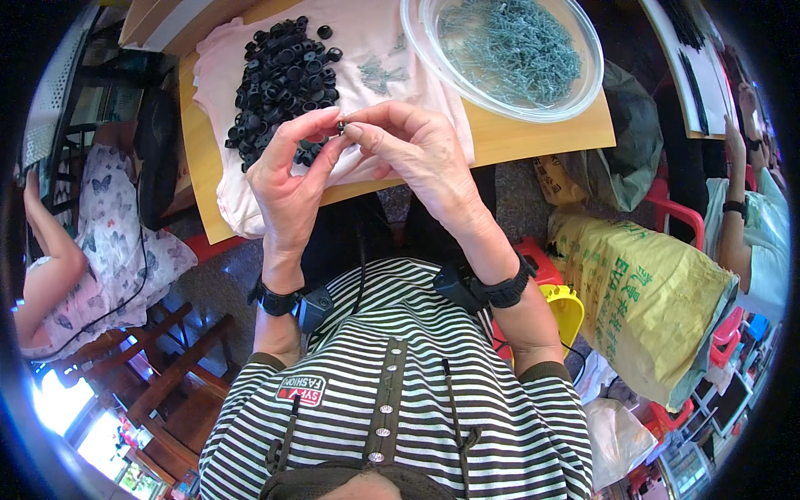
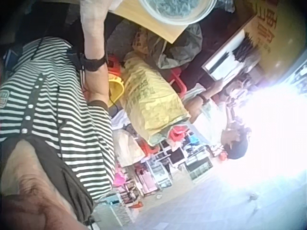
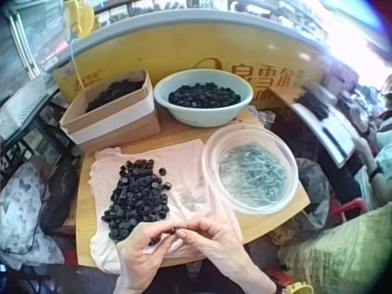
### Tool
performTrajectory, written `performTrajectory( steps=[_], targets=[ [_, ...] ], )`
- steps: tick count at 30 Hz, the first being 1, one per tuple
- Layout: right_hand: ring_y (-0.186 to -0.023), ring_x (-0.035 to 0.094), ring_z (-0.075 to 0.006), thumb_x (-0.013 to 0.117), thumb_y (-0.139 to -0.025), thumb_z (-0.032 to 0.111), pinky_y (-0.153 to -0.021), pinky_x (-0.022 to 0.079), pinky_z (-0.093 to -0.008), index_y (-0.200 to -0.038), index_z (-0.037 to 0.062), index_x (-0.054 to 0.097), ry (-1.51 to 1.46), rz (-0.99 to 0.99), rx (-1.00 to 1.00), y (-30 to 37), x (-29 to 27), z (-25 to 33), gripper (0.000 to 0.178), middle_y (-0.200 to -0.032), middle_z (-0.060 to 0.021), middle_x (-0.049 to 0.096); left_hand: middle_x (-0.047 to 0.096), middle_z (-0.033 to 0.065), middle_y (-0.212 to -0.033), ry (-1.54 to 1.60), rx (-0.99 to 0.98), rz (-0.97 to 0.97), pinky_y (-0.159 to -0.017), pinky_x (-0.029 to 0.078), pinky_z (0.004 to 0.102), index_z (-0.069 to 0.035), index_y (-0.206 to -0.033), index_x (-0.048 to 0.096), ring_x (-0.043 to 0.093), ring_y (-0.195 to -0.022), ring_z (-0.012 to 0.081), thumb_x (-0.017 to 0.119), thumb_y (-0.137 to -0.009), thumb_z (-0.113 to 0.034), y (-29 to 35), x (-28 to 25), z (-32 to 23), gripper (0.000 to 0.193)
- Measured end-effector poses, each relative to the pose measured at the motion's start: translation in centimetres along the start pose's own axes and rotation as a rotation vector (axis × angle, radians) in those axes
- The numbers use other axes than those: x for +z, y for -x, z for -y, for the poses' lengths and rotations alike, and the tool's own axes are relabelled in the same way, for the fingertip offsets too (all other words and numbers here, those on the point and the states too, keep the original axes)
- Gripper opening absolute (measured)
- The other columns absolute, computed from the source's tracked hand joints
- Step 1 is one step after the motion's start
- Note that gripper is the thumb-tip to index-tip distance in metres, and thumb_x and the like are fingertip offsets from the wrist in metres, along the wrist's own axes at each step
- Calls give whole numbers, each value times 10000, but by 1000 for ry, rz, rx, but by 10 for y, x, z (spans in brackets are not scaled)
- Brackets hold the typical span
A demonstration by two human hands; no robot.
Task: Manually assembling small black plastic components by hand at a workstation.
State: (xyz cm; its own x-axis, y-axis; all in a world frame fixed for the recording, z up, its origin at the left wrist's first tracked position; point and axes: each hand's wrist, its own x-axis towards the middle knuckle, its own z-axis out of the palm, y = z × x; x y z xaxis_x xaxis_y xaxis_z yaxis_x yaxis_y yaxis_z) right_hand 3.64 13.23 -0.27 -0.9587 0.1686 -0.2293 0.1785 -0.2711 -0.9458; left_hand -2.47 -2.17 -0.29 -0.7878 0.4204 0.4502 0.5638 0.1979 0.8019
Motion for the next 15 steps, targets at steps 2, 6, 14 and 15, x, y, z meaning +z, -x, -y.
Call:
performTrajectory(
  steps=[2, 6, 14, 15],
  targets=[
    [-721, 594, -43, 657, -921, 202, -622, 492, -190, -1046, 39, 689, -87, 2, -3, 2, -5, 1, 207, -858, -10, 682, 682, 71, -956, -18, 30, 36, -726, 520, 289, -66, -1098, 659, 660, -829, 188, 720, -762, 39, -4, 4, -3, 357],
    [-716, 606, -60, 688, -887, 160, -611, 502, -225, -1031, 16, 680, 98, -156, -112, 2, -15, -7, 204, -863, -33, 684, 677, 84, -952, -81, -11, 160, -732, 522, 301, -58, -1055, 675, 661, -846, 216, 714, -761, 25, -21, 7, -9, 307],
    [-714, 645, -214, 699, -814, 61, -661, 515, -317, -967, 5, 655, 541, -283, -352, 2, -16, -8, 169, -816, -125, 646, 651, 101, -920, -404, 132, 214, -760, 506, 324, -17, -918, 694, 627, -873, 257, 691, -781, -27, -48, 25, 9, 138],
    [-714, 645, -214, 699, -814, 61, -661, 515, -317, -967, 5, 655, 539, -286, -351, 2, -17, -9, 169, -816, -125, 646, 648, 97, -920, -438, 101, 235, -777, 500, 331, -16, -907, 692, 620, -883, 261, 687, -780, -31, -48, 27, 10, 127]
  ],
)
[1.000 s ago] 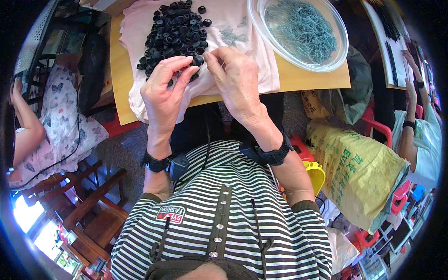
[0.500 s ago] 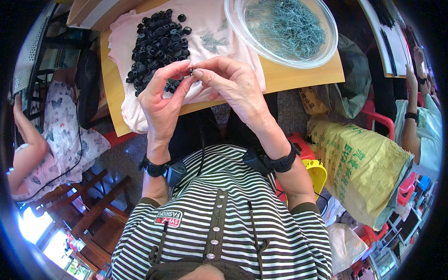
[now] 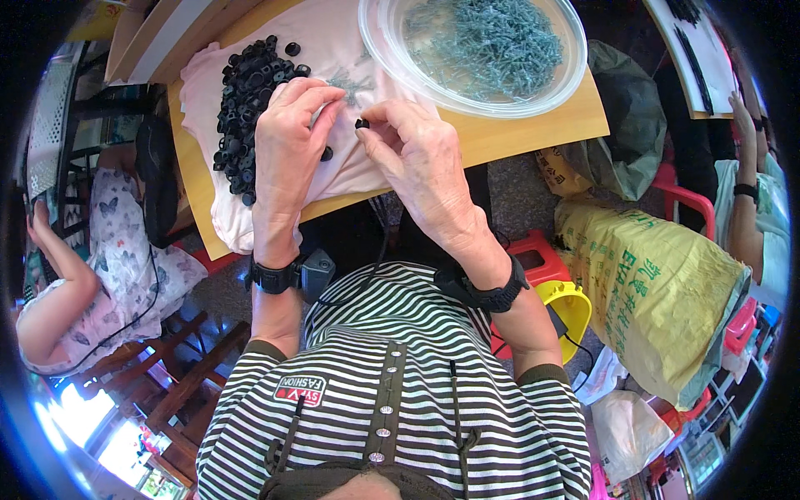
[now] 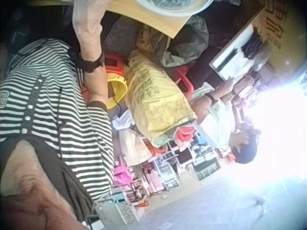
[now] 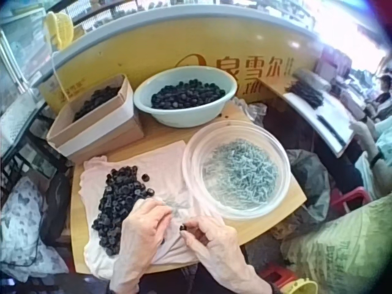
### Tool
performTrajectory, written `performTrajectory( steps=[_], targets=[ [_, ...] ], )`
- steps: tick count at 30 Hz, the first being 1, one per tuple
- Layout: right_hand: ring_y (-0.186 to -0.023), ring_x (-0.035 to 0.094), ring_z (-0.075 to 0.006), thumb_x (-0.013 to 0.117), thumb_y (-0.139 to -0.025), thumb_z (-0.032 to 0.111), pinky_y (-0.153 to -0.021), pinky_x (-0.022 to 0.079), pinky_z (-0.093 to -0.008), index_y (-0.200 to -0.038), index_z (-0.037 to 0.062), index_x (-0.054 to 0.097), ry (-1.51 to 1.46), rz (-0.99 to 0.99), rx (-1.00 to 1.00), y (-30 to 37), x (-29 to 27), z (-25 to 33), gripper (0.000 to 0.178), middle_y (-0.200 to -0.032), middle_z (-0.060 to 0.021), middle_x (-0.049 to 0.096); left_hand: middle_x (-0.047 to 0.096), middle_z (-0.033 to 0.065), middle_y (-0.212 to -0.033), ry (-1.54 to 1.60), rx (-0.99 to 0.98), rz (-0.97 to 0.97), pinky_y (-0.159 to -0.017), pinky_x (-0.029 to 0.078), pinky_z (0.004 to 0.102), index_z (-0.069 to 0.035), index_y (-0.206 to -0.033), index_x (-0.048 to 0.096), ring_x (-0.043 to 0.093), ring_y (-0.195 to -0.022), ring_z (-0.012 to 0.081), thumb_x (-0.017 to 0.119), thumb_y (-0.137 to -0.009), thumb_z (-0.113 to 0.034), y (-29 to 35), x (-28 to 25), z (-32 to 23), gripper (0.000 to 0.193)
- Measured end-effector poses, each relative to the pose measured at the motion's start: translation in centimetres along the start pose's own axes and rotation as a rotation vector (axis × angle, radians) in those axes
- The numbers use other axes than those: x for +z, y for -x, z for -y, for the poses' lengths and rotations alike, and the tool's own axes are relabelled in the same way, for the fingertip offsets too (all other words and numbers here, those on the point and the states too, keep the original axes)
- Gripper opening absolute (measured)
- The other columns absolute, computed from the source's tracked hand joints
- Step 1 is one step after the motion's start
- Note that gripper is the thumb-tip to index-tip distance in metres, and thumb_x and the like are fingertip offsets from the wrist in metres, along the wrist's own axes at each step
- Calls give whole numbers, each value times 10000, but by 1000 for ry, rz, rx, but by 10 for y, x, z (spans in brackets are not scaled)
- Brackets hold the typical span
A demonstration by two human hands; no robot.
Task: Manually assembling small black plastic components by hand at a workstation.
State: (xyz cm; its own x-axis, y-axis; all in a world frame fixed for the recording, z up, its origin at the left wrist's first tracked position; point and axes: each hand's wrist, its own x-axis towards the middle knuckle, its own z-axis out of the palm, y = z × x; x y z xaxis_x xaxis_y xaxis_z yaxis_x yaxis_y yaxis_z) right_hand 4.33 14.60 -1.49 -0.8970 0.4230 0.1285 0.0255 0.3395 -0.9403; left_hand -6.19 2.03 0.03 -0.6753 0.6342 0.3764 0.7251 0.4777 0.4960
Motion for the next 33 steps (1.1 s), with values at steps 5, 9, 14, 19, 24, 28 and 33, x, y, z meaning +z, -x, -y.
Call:
performTrajectory(
  steps=[5, 9, 14, 19, 24, 28, 33],
  targets=[
    [-718, 649, -215, 687, -813, 48, -671, 520, -319, -969, -10, 649, -45, 6, 40, -1, -1, -2, 170, -818, -131, 646, 635, 87, -911, -43, -3, 24, -780, 493, 343, -14, -876, 677, 607, -878, 263, 679, -777, -40, 0, 2, 1, 103],
    [-717, 647, -210, 676, -814, 35, -677, 522, -317, -977, -12, 650, -75, 2, 38, -2, -1, -2, 172, -816, -135, 644, 621, 85, -897, -91, 54, 73, -773, 485, 350, -15, -855, 642, 596, -873, 271, 668, -783, -42, -4, -1, 3, 81],
    [-721, 645, -182, 674, -818, 31, -673, 519, -303, -994, -13, 654, -108, 1, 83, -1, 0, -4, 182, -824, -121, 649, 619, 88, -901, -167, 110, 106, -786, 480, 351, -14, -865, 615, 589, -896, 285, 661, -786, -42, -4, -3, 3, 95],
    [-704, 610, -117, 691, -837, 67, -655, 512, -269, -1035, -7, 663, -202, 6, 136, 0, -2, -9, 213, -824, -75, 650, 634, 45, -880, 194, -93, 71, -690, 487, 255, -9, -907, 623, 600, -756, 137, 645, -825, 1, 3, -9, -4, 85],
    [-667, 560, -51, 695, -865, 112, -584, 498, -218, -1047, 14, 684, -359, 30, 255, 0, -7, 7, 208, -802, -8, 642, 653, 8, -868, 509, -219, -44, -641, 474, 202, -17, -1010, 662, 558, -700, 49, 648, -858, -5, 13, -6, -4, 152],
    [-672, 561, -32, 693, -878, 145, -543, 488, -197, -1056, 23, 688, -377, 49, 274, 0, -7, 6, 215, -808, 7, 650, 662, 7, -848, 475, -220, -36, -640, 468, 189, -31, -1028, 696, 569, -706, 41, 663, -868, -31, 13, -3, -4, 164],
    [-691, 583, -40, 694, -881, 165, -545, 495, -199, -1066, 18, 684, -313, 49, 264, 1, -5, 6, 236, -814, 0, 661, 661, 3, -854, 469, -316, -49, -637, 463, 185, -17, -966, 703, 568, -701, 38, 683, -865, -59, 16, -7, -7, 110]
  ],
)
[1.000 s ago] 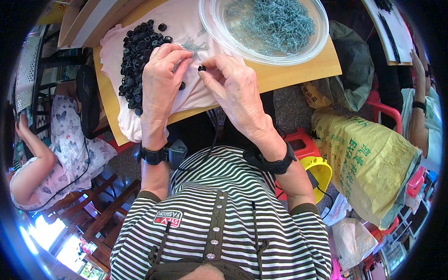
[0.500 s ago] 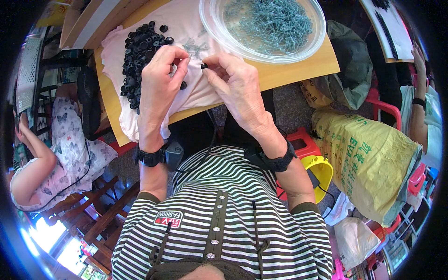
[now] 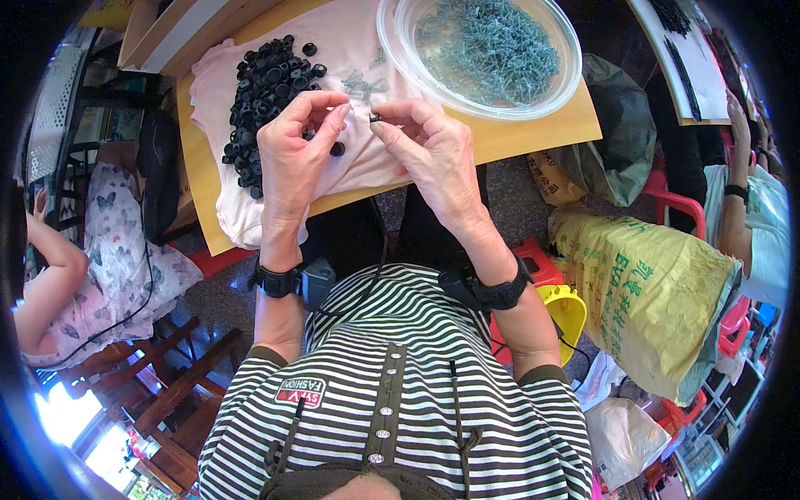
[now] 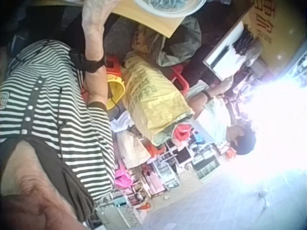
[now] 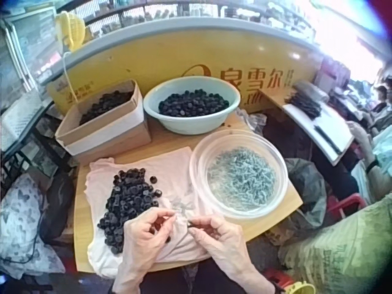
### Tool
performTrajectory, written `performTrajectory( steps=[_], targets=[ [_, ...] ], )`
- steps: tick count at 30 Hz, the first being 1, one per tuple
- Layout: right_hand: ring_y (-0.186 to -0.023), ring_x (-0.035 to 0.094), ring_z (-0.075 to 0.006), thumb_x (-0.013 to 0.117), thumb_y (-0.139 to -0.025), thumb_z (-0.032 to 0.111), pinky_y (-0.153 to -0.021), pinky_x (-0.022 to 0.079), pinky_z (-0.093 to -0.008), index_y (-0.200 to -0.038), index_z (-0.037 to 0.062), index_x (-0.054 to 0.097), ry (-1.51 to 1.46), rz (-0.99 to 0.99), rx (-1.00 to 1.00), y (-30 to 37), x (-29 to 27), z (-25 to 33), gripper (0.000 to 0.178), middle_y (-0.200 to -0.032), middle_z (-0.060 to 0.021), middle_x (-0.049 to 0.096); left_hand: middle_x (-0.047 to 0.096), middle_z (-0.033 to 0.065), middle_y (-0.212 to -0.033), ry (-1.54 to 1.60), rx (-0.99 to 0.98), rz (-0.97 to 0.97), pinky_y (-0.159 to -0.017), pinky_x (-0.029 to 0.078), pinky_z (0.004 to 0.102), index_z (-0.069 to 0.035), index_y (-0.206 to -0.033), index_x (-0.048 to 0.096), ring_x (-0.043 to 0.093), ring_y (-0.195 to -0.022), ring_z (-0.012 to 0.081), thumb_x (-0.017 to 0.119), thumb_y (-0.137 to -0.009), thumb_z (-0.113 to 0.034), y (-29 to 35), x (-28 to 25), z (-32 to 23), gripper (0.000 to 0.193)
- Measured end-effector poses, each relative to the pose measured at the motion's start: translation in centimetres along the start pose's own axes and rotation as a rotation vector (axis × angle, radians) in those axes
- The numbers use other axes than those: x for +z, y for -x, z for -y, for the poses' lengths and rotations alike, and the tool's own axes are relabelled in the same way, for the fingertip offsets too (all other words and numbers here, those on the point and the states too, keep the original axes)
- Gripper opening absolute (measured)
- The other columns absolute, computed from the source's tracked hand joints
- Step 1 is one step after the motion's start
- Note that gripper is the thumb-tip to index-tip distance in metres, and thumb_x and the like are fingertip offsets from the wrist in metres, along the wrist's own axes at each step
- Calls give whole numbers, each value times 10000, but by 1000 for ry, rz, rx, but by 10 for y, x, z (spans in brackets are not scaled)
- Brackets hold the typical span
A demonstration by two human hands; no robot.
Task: Manually assembling small black plastic components by hand at a workstation.
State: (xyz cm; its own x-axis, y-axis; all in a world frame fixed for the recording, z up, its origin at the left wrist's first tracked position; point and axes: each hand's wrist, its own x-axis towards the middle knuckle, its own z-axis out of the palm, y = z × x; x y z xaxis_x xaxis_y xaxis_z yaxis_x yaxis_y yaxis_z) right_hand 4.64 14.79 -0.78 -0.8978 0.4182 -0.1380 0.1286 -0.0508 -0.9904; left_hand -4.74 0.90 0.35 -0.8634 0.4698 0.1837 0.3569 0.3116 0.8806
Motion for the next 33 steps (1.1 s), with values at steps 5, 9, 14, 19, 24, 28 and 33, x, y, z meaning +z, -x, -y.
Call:
performTrajectory(
  steps=[5, 9, 14, 19, 24, 28, 33],
  targets=[
    [-700, 589, -50, 696, -882, 173, -557, 503, -204, -1059, 16, 687, -101, 21, 24, -1, 1, 0, 237, -812, -10, 665, 662, -4, -823, 7, 68, -41, -646, 460, 181, -9, -943, 697, 573, -714, 29, 696, -860, -71, 1, -3, 7, 104],
    [-712, 587, -46, 695, -882, 164, -550, 492, -196, -1073, 20, 684, -47, -3, -65, 0, 8, 2, 239, -824, -9, 656, 635, -14, -803, 148, -47, -7, -619, 450, 180, -3, -939, 685, 560, -683, 30, 692, -862, -66, 3, 0, 11, 100],
    [-683, 621, -149, 694, -825, 89, -615, 504, -278, -989, 33, 675, 421, -14, -277, -2, 6, 3, 175, -838, -74, 642, 614, -14, -839, 428, -184, -16, -603, 442, 175, 5, -937, 667, 555, -677, 25, 679, -874, -66, 4, 1, 14, 95],
    [-679, 594, -133, 689, -818, 31, -636, 488, -264, -989, 18, 668, 623, -1, -440, -3, 4, -9, 173, -830, -83, 604, 642, 57, -985, 469, 41, -53, -705, 518, 200, 8, -937, 614, 634, -762, 74, 599, -924, -25, 2, 4, 20, 38],
    [-750, 653, -231, 674, -798, 41, -685, 515, -327, -949, 26, 663, 463, 1, -330, -3, 3, -2, 153, -847, -122, 631, 650, 81, -945, 571, -75, 19, -740, 552, 233, 12, -962, 586, 671, -825, 120, 568, -947, -31, 1, 7, 17, 49],
    [-709, 635, -198, 674, -811, 41, -658, 509, -305, -955, 19, 672, 394, 9, -280, -2, 0, -2, 146, -838, -118, 624, 655, 77, -914, 609, -119, 19, -708, 545, 230, 16, -971, 594, 676, -825, 121, 590, -943, -56, 0, 8, 15, 77],
    [-669, 554, -64, 696, -858, 105, -587, 471, -221, -1015, 22, 693, 142, 5, -76, 0, -2, 0, 177, -789, -9, 625, 643, 61, -982, 323, -53, 9, -669, 498, 199, 13, -972, 652, 633, -769, 79, 659, -898, -58, 2, 4, 17, 102]
  ],
)
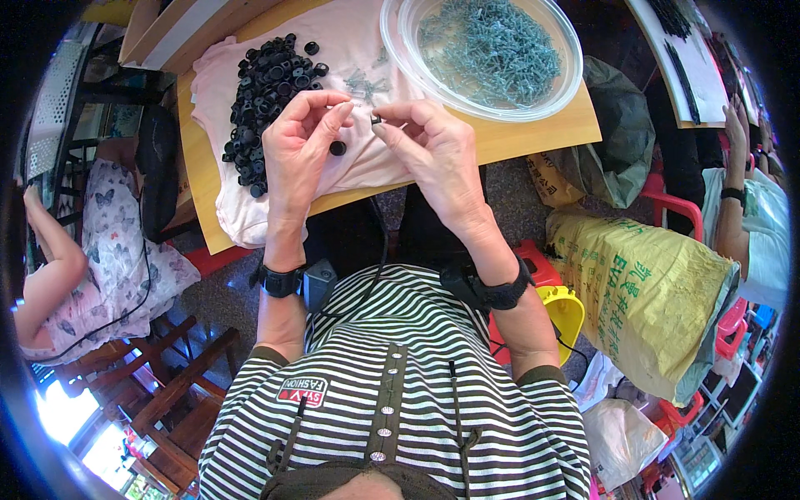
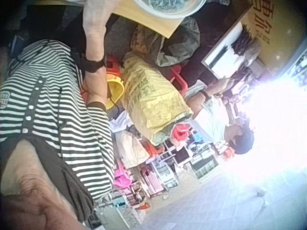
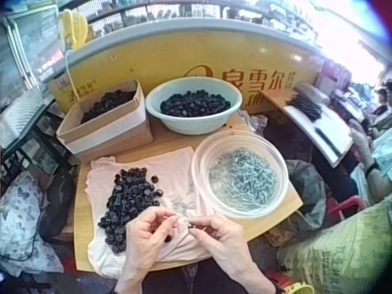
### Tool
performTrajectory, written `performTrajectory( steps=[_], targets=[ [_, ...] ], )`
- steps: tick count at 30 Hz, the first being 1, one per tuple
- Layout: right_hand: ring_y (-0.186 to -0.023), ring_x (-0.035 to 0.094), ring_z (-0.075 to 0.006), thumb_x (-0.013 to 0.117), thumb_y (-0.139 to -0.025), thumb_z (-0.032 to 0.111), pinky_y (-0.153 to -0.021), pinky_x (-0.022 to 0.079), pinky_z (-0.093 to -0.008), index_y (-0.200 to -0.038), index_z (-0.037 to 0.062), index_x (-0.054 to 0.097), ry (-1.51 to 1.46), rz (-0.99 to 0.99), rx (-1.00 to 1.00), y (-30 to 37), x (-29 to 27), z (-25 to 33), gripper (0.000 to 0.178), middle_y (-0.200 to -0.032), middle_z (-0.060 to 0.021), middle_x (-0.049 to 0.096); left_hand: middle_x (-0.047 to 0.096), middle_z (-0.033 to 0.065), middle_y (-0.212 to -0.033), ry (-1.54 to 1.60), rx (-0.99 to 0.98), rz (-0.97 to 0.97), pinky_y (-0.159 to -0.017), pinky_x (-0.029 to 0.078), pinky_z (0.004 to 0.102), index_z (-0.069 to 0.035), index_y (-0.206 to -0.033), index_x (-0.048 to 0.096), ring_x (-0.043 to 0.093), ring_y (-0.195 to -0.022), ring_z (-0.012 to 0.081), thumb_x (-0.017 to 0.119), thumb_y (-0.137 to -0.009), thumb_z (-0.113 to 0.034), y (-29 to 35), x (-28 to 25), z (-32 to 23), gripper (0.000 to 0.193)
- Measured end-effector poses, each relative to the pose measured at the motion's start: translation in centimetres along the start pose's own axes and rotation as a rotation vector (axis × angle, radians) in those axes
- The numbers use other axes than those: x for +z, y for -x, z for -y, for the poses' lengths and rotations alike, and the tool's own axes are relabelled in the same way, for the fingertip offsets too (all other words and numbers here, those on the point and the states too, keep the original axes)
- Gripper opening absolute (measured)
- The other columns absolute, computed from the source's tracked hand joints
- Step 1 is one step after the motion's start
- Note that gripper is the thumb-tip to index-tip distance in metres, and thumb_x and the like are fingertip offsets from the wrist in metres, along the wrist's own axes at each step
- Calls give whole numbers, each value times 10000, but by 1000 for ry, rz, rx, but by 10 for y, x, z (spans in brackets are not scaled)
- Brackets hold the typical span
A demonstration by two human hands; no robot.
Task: Manually assembling small black plastic components by hand at a workstation.
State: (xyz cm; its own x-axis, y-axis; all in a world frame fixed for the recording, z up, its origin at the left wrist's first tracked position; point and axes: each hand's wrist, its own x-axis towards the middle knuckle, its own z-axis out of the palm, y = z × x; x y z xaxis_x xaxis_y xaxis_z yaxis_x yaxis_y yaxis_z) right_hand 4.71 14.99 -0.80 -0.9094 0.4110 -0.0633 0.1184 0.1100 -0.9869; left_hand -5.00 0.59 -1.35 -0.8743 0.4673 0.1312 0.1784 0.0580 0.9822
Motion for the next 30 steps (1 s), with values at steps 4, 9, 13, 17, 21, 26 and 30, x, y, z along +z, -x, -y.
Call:
performTrajectory(
  steps=[4, 9, 13, 17, 21, 26, 30],
  targets=[
    [-694, 537, -17, 694, -890, 163, -561, 455, -152, -1090, 18, 679, -474, 117, 239, -1, -10, 3, 247, -819, 13, 631, 577, 15, -1032, -142, 124, -84, -632, 407, 159, 2, -953, 699, 506, -699, 17, 710, -847, -18, 7, 1, -15, 107],
    [-712, 547, -16, 686, -894, 156, -558, 465, -142, -1116, 16, 668, -745, 218, 283, -4, -13, 1, 262, -885, -8, 659, 538, -11, -988, 45, 107, -30, -644, 376, 157, -2, -940, 700, 475, -734, 12, 724, -836, -17, 18, 6, -24, 108],
    [-725, 560, -22, 688, -892, 152, -551, 475, -144, -1122, 19, 663, -817, 262, 299, -4, -13, 0, 267, -904, -16, 670, 543, -10, -983, 37, 109, -52, -651, 387, 160, -1, -937, 698, 482, -732, 15, 725, -835, -17, 20, 6, -27, 107],
    [-732, 568, -28, 686, -892, 150, -545, 482, -150, -1113, 21, 665, -822, 266, 288, -2, -12, 1, 257, -911, -22, 675, 552, -9, -977, 6, 101, -73, -664, 403, 163, 3, -935, 694, 498, -743, 16, 724, -836, -15, 22, 4, -28, 104],
    [-733, 573, -34, 686, -892, 152, -545, 491, -157, -1104, 18, 663, -781, 275, 282, -1, -11, 3, 252, -915, -29, 679, 553, -12, -978, 90, 84, -75, -663, 403, 162, 1, -931, 693, 506, -752, 15, 723, -836, -13, 25, 4, -25, 100],
    [-730, 580, -38, 690, -889, 153, -549, 496, -158, -1091, 13, 663, -769, 282, 287, 1, -10, 4, 248, -910, -35, 682, 558, -5, -971, -50, 148, -97, -631, 399, 164, -8, -924, 697, 502, -715, 11, 728, -829, -12, 28, 3, -26, 100],
    [-740, 604, -49, 697, -885, 159, -568, 513, -163, -1076, 14, 665, -731, 276, 272, 3, -9, 1, 242, -902, -42, 684, 568, -3, -967, -219, 221, -86, -605, 399, 168, -16, -917, 703, 495, -680, 11, 734, -818, -11, 32, 3, -36, 104]
  ],
)
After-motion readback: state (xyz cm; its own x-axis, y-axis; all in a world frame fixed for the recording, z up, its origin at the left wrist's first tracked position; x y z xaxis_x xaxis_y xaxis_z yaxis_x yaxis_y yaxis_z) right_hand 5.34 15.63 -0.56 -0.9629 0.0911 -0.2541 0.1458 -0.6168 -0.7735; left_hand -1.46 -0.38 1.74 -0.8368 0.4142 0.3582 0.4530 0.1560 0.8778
